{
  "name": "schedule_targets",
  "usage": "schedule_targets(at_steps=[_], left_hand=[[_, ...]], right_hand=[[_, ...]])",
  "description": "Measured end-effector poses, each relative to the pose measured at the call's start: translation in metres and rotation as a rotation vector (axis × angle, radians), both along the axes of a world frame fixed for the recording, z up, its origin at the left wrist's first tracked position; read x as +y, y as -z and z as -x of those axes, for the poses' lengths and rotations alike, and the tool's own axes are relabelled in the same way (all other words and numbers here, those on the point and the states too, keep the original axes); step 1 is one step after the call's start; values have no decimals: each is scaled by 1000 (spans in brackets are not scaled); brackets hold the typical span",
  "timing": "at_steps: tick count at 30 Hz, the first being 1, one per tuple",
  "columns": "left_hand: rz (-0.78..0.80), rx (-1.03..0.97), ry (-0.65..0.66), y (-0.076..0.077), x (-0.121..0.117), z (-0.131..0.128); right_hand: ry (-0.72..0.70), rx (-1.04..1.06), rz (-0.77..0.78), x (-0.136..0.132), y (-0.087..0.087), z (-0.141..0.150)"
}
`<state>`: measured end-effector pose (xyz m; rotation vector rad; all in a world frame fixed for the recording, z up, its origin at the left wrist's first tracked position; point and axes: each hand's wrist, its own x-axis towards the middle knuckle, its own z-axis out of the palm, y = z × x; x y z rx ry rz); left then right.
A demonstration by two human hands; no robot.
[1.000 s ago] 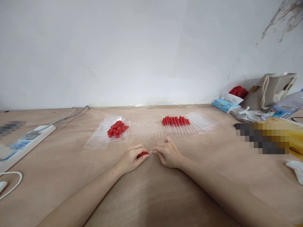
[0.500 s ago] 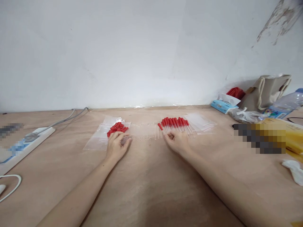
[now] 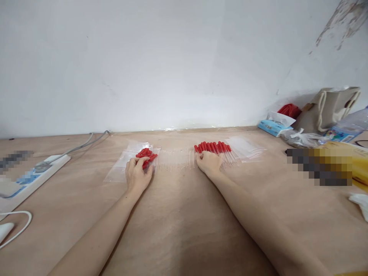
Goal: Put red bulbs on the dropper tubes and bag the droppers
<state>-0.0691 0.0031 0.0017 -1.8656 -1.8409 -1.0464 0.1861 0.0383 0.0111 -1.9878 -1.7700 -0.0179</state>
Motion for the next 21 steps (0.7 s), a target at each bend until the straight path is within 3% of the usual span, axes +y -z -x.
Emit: schedule_targets(at_steps=[6, 10, 21], left_hand=[[33, 23, -5, -1, 3, 1], [57, 38, -2, -2, 5, 4], [105, 98, -31, -4, 6, 5]], right_hand=[[9, -40, -47, -1, -2, -2], [-57, -70, -91, -5, -3, 1], [-67, -173, 23, -6, -2, 7]])
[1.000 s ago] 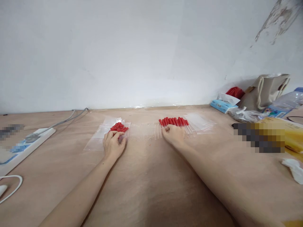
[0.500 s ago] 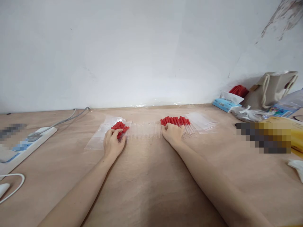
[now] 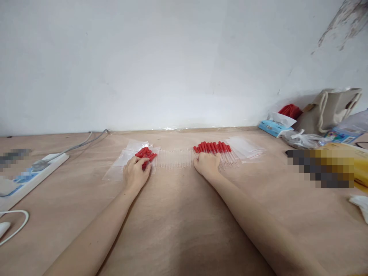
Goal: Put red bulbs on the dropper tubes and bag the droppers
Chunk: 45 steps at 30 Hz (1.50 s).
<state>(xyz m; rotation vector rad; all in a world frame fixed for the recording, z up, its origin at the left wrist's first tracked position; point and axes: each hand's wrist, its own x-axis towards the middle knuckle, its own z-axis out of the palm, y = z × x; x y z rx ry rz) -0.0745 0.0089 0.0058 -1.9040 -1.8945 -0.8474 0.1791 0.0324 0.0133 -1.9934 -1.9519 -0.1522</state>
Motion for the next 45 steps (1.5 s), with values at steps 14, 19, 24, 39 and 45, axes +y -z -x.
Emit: schedule_targets(at_steps=[14, 19, 24, 39, 45], left_hand=[[-7, -22, -89, -7, -5, 1], [-42, 32, -91, -6, -5, 3], [-27, 51, -120, -7, -5, 2], [-139, -171, -83, -11, 1, 5], [-51, -374, 342, -6, -18, -32]], right_hand=[[-59, 133, -263, -9, 9, -5], [-236, 170, -296, -29, 19, -20], [-397, 201, -310, -46, 22, -35], [-416, 289, -309, -45, 20, -36], [-483, 393, -278, -43, 20, -37]])
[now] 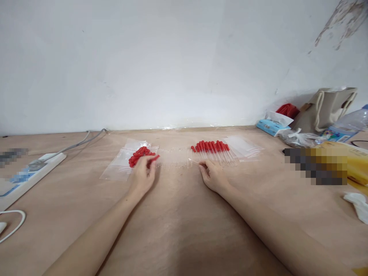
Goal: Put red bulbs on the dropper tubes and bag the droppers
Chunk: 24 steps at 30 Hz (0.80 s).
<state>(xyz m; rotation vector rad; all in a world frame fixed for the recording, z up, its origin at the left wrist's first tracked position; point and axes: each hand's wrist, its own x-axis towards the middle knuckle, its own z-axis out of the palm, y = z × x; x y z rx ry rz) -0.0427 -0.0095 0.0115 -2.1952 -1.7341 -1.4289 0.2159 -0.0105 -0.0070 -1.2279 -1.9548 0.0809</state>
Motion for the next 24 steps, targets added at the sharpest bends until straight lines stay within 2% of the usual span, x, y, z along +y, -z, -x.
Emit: schedule_targets(at_steps=[3, 7, 18, 24], left_hand=[[213, -141, 211, 8, -13, -25], [372, -316, 333, 13, -20, -39], [367, -279, 365, 13, -22, -38], [298, -118, 328, 10, -21, -37]], right_hand=[[-87, -29, 4, -2, 0, 0], [-161, -67, -5, -4, 0, 2], [-209, -131, -25, -6, -1, 12], [-284, -145, -29, -7, -2, 12]])
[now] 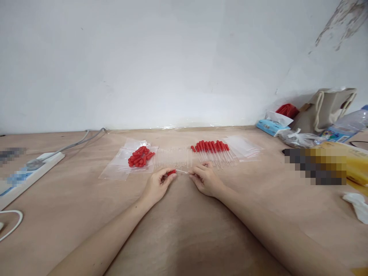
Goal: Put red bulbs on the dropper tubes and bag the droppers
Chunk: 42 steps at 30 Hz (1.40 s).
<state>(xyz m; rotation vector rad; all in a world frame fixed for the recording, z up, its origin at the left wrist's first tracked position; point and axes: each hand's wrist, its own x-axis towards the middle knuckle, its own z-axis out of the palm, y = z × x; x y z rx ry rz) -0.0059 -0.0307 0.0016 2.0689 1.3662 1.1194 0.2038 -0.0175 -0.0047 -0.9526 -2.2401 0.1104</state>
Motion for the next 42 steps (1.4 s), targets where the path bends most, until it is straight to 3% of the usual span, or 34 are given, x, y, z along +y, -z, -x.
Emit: schedule_targets(at_steps=[5, 14, 21, 28, 35, 38, 42], left_hand=[[-119, 35, 91, -3, -1, 2], [-121, 225, 259, -10, -8, 1], [-157, 285, 281, -8, -8, 2], [-148, 316, 300, -8, -8, 2], [-208, 299, 272, -8, -1, 7], [-191, 243, 156, -5, 4, 11], [-91, 206, 72, 0, 9, 15]], right_hand=[[-73, 8, -7, 5, 2, -6], [-69, -125, -82, 4, -4, -14], [-43, -170, -123, -3, -5, -10], [-9, -220, -67, -7, -4, -4], [-27, -306, -122, -11, -16, 0], [55, -306, -144, -12, -19, -1], [352, -166, 11, -1, -20, -9]])
